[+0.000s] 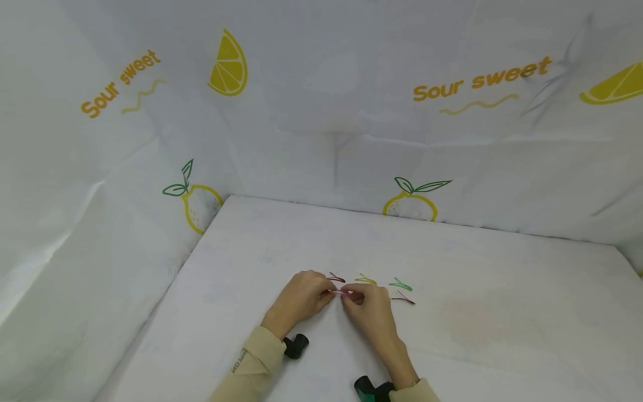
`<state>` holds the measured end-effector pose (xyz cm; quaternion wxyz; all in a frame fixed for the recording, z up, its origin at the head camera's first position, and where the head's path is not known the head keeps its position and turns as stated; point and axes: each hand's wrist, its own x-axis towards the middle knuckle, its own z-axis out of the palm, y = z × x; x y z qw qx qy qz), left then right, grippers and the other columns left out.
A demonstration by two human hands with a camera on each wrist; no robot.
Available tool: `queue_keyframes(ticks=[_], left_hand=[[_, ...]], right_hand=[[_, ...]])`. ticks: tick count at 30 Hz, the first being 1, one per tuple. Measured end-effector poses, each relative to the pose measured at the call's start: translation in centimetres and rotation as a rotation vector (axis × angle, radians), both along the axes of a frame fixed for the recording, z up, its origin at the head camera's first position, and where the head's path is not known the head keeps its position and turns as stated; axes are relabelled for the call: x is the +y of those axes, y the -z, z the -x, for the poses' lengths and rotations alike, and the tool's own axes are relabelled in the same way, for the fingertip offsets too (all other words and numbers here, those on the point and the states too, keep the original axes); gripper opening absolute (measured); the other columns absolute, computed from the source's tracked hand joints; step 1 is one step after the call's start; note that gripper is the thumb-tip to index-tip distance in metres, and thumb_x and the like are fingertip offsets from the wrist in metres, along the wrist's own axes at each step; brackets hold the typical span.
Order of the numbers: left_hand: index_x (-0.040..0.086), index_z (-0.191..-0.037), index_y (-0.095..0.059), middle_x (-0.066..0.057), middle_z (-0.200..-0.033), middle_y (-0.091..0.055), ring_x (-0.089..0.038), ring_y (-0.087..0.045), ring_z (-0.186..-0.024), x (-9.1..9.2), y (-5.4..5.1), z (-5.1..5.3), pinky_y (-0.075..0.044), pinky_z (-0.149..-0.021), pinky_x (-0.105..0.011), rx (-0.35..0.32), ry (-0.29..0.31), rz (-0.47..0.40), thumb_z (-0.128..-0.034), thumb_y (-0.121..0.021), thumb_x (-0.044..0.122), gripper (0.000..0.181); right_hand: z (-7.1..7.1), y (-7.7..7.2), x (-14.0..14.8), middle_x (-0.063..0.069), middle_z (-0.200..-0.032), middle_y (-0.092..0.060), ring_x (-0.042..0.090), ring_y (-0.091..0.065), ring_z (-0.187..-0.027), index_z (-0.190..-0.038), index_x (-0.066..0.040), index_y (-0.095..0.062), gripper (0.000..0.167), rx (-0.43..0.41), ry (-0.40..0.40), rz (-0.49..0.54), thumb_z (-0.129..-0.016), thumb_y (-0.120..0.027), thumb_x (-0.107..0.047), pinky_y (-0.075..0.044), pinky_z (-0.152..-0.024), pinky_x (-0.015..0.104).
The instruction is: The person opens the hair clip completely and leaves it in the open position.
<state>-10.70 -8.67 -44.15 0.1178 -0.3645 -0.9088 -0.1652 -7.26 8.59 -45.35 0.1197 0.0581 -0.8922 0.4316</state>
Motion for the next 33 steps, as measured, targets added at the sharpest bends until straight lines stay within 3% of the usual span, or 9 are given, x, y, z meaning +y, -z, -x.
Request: queue_keyframes(ticks=[19, 29, 33], left_hand=[[0.012, -0.097, -0.083, 0.001, -0.085, -0.078, -0.013, -0.071, -0.078, 0.1, 0.5, 0.1, -0.056, -0.071, -0.025, -0.063, 0.015, 0.016, -0.0905, -0.075, 0.008, 0.011], [0.01, -0.098, -0.082, -0.001, -0.085, -0.076, -0.013, -0.068, -0.077, -0.2, 0.7, -0.6, -0.054, -0.071, -0.025, -0.115, -0.05, -0.023, -0.0901, -0.076, 0.01, 0.01], [0.013, -0.098, -0.083, 0.002, -0.086, -0.076, -0.012, -0.068, -0.077, 0.0, 0.6, -0.9, -0.054, -0.067, -0.026, -0.077, -0.109, -0.038, -0.0911, -0.076, 0.017, 0.01]], right_hand=[[0.0, 0.0, -0.5, 0.004, -0.067, -0.071, 0.007, -0.06, -0.061, -0.087, -0.004, -0.082, 0.011, -0.088, 0.071, -0.077, -0.079, -0.078, 0.004, -0.048, -0.056, 0.021], [-0.6, -0.5, -0.1, 0.001, -0.066, -0.069, 0.005, -0.056, -0.061, -0.092, -0.002, -0.082, 0.012, -0.12, 0.053, -0.122, -0.081, -0.077, 0.002, -0.045, -0.055, 0.02], [-1.0, -0.9, 0.4, 0.0, -0.066, -0.07, 0.004, -0.057, -0.059, -0.093, -0.003, -0.082, 0.011, -0.06, 0.034, -0.144, -0.083, -0.078, -0.002, -0.046, -0.055, 0.019]])
